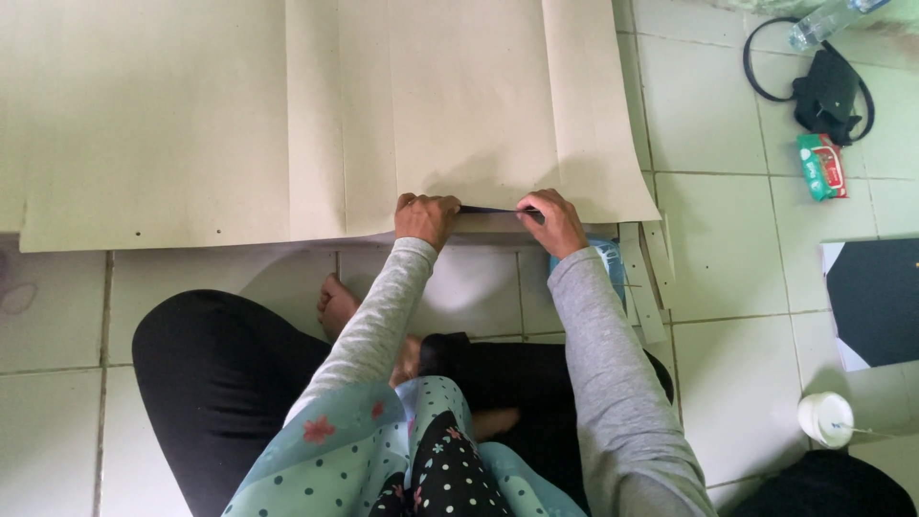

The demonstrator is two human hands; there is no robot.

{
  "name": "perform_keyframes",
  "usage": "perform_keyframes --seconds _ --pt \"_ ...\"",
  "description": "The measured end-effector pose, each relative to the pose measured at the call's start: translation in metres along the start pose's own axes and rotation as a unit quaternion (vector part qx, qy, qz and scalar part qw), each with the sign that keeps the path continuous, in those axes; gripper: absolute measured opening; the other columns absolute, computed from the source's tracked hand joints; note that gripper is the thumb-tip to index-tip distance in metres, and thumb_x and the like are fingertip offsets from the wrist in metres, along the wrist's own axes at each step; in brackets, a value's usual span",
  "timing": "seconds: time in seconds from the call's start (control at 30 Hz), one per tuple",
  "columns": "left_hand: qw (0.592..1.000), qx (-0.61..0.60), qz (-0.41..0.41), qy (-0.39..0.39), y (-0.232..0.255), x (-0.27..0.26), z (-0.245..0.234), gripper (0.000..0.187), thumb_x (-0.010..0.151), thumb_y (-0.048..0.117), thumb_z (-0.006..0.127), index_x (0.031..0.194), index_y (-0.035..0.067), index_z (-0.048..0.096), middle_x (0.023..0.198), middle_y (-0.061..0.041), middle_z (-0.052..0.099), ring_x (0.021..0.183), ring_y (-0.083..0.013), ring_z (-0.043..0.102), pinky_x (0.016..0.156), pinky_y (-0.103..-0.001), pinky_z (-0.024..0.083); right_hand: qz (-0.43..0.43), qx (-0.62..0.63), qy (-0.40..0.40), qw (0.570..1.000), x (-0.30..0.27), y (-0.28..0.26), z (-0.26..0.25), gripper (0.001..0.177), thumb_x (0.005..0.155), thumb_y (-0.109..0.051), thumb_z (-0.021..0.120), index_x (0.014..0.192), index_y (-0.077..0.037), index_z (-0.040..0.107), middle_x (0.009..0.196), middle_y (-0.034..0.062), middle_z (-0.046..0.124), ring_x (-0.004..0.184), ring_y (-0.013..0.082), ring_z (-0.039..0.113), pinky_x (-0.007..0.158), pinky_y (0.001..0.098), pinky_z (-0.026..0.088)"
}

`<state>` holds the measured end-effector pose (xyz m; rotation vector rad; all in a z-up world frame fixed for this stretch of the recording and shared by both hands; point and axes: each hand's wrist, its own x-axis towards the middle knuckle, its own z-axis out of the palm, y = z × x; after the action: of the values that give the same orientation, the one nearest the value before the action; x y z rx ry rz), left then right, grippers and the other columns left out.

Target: The person assembles a paper bag by applying glue to cardboard reinforcement strips using a small applicator, pressing the strips onto a large paper sheet, and then folding the paper over the strips.

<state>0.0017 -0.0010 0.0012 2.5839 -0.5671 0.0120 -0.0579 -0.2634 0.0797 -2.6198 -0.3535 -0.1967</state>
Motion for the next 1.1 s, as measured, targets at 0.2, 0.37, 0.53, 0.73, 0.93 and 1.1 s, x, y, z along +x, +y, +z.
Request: perform_keyframes --seconds 0.2,0.37,0.53,0.73,0.93,1.1 --pt "1.0 0.011 0.008 0.012 -0.001 -0.002 0.003 0.009 0.096 0.031 0.063 0.095 0.034 0.072 0.088 0.008 0.077 0.089 -0.0193 0.076 0.104 -0.043 0.045 -0.017 -0.018 0.013 1.0 -0.002 0.002 0.006 0.012 0.088 -0.015 0.075 0.097 -0.019 0.07 0.089 0.0032 0.07 0.093 0.0269 0.068 0.084 0.0413 0.057" --pt "0.998 0.021 0.038 0.045 -0.004 -0.013 0.008 0.008 0.094 0.031 0.067 0.095 0.035 0.073 0.087 0.009 0.077 0.091 -0.016 0.076 0.105 -0.042 0.043 -0.031 -0.023 0.01 0.999 -0.009 0.017 0.019 0.014 0.085 -0.013 0.075 0.096 -0.02 0.07 0.089 0.0018 0.07 0.094 0.0256 0.067 0.084 0.0398 0.057" --pt "0.986 0.029 0.101 0.126 -0.001 -0.034 -0.001 0.004 0.09 0.032 0.074 0.094 0.032 0.076 0.094 0.007 0.079 0.099 -0.0139 0.075 0.105 -0.043 0.041 -0.063 -0.013 -0.015 0.998 -0.019 0.018 0.016 0.022 0.086 -0.001 0.07 0.102 -0.017 0.07 0.099 0.0036 0.071 0.102 0.0276 0.067 0.089 0.0399 0.057" --pt "0.95 0.065 0.184 0.242 -0.002 -0.047 -0.001 0.01 0.083 0.03 0.079 0.092 0.028 0.076 0.102 0.006 0.075 0.109 -0.0151 0.067 0.105 -0.044 0.043 0.001 0.004 -0.048 0.999 -0.03 0.005 0.001 0.04 0.088 0.002 0.07 0.125 -0.011 0.062 0.115 0.0129 0.067 0.118 0.0353 0.062 0.099 0.0477 0.054" --pt "0.935 0.082 0.213 0.27 -0.001 -0.048 -0.003 0.007 0.086 0.025 0.074 0.093 0.025 0.076 0.107 0.002 0.071 0.112 -0.0182 0.065 0.103 -0.047 0.043 -0.061 -0.02 -0.064 0.996 -0.029 0.006 0.0 0.022 0.089 -0.004 0.077 0.109 -0.009 0.071 0.125 0.0106 0.069 0.123 0.0323 0.062 0.101 0.0438 0.054" --pt "0.927 0.086 0.229 0.285 0.0 -0.051 -0.005 0.007 0.089 0.021 0.072 0.095 0.023 0.075 0.109 -0.001 0.068 0.113 -0.0206 0.064 0.104 -0.049 0.043 -0.06 -0.009 -0.048 0.997 -0.031 0.012 0.003 0.015 0.087 -0.006 0.08 0.102 -0.01 0.077 0.125 0.0118 0.072 0.119 0.0348 0.065 0.096 0.0453 0.057"
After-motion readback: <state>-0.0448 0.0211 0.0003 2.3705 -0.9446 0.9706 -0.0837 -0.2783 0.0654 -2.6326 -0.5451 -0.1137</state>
